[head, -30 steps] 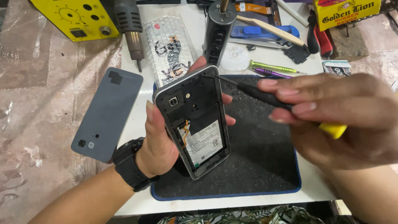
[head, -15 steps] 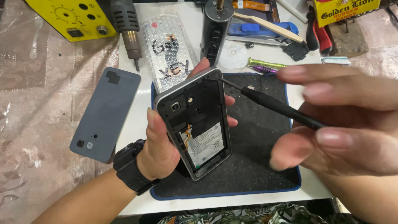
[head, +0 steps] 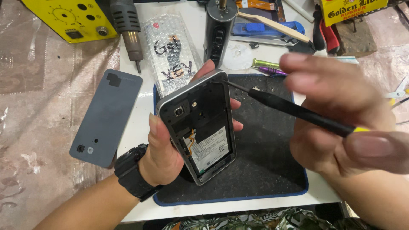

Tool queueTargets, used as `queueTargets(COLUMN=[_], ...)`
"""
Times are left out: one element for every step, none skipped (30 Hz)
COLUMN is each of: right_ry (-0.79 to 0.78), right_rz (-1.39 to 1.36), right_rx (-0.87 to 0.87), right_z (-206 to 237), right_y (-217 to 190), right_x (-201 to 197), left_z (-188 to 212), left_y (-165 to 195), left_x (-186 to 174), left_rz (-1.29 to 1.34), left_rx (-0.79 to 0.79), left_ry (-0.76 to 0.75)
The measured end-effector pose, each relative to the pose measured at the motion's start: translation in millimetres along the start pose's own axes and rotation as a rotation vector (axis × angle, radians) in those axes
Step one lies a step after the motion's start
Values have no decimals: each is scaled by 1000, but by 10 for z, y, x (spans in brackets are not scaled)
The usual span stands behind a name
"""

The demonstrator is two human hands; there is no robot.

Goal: The person uses a screwdriver and tweezers to remove screws and pry open the back cover of a smartphone. They then separate the back cover from the main body, exposing the internal components.

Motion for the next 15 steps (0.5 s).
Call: queueTargets(right_ry=[-13,-26,-44,-64,-87,-99,-104,-110,-82,-45,-9,26,62,92,123], right_rz=[1,0,-7,-18,-25,-28,-28,-29,-18,-6,0,6,13,27,40], right_rx=[-14,-32,-47,-61,-73,-82,-94,-99,-103,-110,-125,-140,-154,-158,-161], right_z=[-38,-77,-115,-146,-172,-184,-192,-186,-177,-160,-142,-119,-94,-72,-47], right_y=[-21,-51,-83,-115,-149,-186,-214,-244,-256,-259,-251,-239,-229,-214,-204], right_x=[-30,-51,-72,-79,-86,-88,-90,-75,-72,-58,-29,4,29,30,30], left_z=[-2,-5,-8,-10,-13,-15,-12,-7,-4,-1,1,5,9,11,11], left_y=[0,0,3,4,5,5,3,-1,-9,-15,-18,-14,-9,-6,-7], left_x=[-7,-16,-17,-21,-22,-23,-20,-19,-18,-19,-20,-25,-28,-30,-24], left_rz=[-25,-49,-31,-12,5,13,20,29,22,16,9,2,-4,-10,-12], left_rx=[-2,-2,0,1,3,6,8,9,5,1,-2,1,3,6,4], left_ry=[6,13,11,10,8,8,7,8,9,9,9,13,16,18,12])
Point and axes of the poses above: each hand's wrist, its own z-axis away from the middle knuckle, its own x-axis out of the palm, y = z × x, the point moved 10 cm from there along -z, towards the middle knuckle
